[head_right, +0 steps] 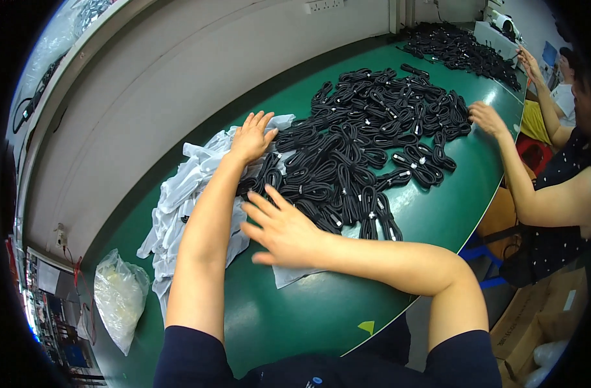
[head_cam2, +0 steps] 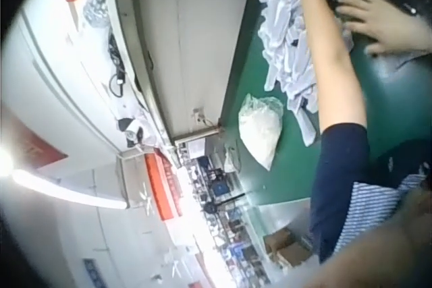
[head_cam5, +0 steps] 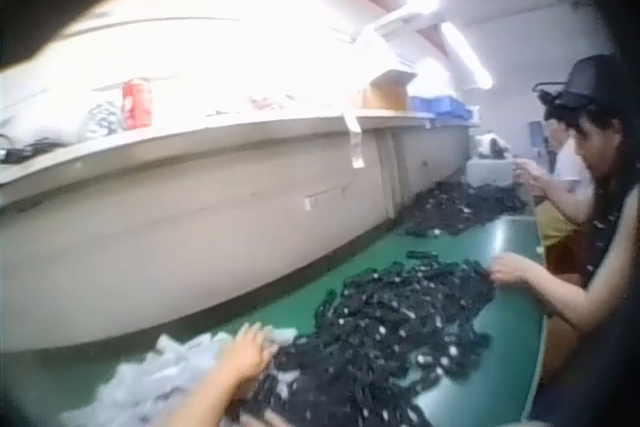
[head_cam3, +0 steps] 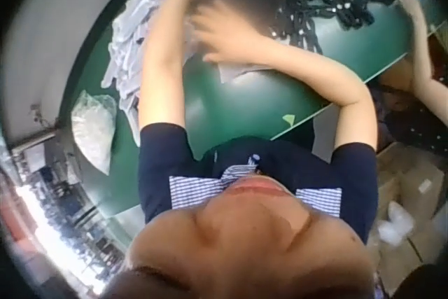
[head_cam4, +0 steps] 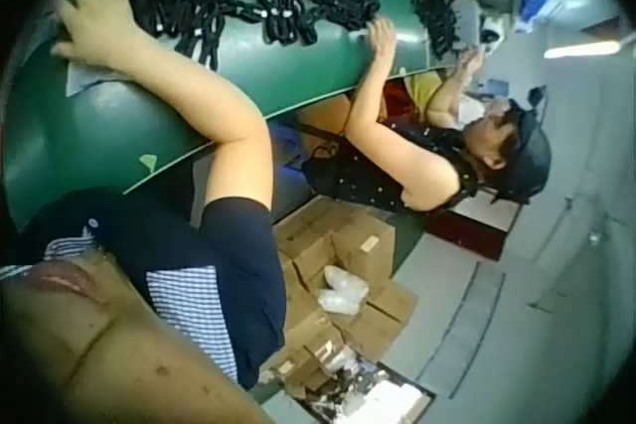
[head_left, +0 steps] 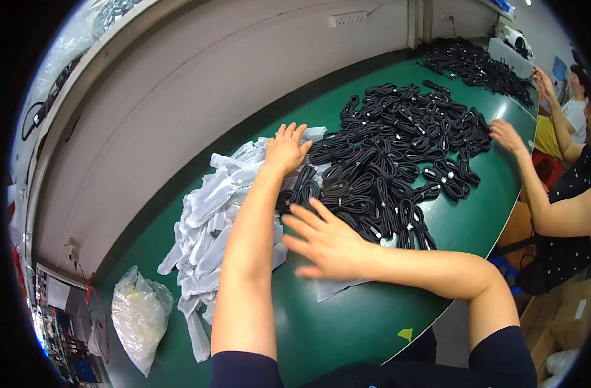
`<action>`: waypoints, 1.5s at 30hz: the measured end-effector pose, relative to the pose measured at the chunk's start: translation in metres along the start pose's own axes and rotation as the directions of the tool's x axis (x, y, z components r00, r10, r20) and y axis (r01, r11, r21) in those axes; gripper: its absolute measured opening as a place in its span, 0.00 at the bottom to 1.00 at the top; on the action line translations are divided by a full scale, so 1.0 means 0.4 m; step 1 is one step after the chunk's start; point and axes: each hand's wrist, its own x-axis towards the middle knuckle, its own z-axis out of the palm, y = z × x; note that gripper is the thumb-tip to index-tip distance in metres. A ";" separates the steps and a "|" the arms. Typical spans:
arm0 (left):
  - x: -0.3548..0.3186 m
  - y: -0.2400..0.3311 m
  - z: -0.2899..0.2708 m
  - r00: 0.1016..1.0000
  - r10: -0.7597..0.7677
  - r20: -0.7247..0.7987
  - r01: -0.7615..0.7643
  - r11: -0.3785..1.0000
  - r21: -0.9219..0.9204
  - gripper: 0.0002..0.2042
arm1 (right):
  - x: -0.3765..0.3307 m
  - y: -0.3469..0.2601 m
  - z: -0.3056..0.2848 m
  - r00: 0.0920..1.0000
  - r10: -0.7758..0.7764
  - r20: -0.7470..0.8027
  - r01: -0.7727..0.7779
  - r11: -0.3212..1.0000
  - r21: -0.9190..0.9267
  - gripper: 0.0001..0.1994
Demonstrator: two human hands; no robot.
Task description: Unpacking bundled black cables from white protective sleeves and organizing them on a factory workbench.
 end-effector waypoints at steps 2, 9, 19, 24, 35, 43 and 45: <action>0.020 -0.013 0.041 0.991 -0.078 0.105 0.087 0.992 -0.090 0.27 | 0.045 0.060 0.028 0.998 0.065 -0.007 -0.065 0.994 -0.085 0.31; -0.051 -0.092 0.032 0.994 0.036 0.101 -0.044 0.996 0.078 0.27 | 0.046 0.160 0.061 0.965 0.261 -0.007 -0.258 0.952 -0.163 0.24; -0.186 -0.183 -0.031 0.991 -0.078 0.109 0.053 0.974 0.222 0.26 | 0.070 0.170 0.060 0.974 0.191 -0.120 -0.213 0.952 -0.218 0.22; -0.227 -0.203 -0.050 0.986 -0.080 0.147 0.045 0.973 0.227 0.25 | 0.114 0.191 0.123 0.986 0.156 0.050 -0.147 0.979 -0.142 0.15; -0.299 -0.209 -0.122 0.992 0.012 0.128 -0.030 0.990 0.138 0.18 | 0.120 0.213 0.020 0.956 0.271 -0.115 -0.287 0.946 -0.151 0.06; -0.306 -0.022 -0.212 0.968 0.006 0.251 0.044 0.980 -0.195 0.12 | -0.120 -0.073 -0.078 0.943 0.132 0.304 -0.178 0.976 0.128 0.20; -0.296 -0.018 -0.174 0.961 -0.016 0.274 0.055 0.989 -0.136 0.13 | -0.148 -0.091 -0.060 0.960 0.150 0.238 -0.185 0.973 0.136 0.23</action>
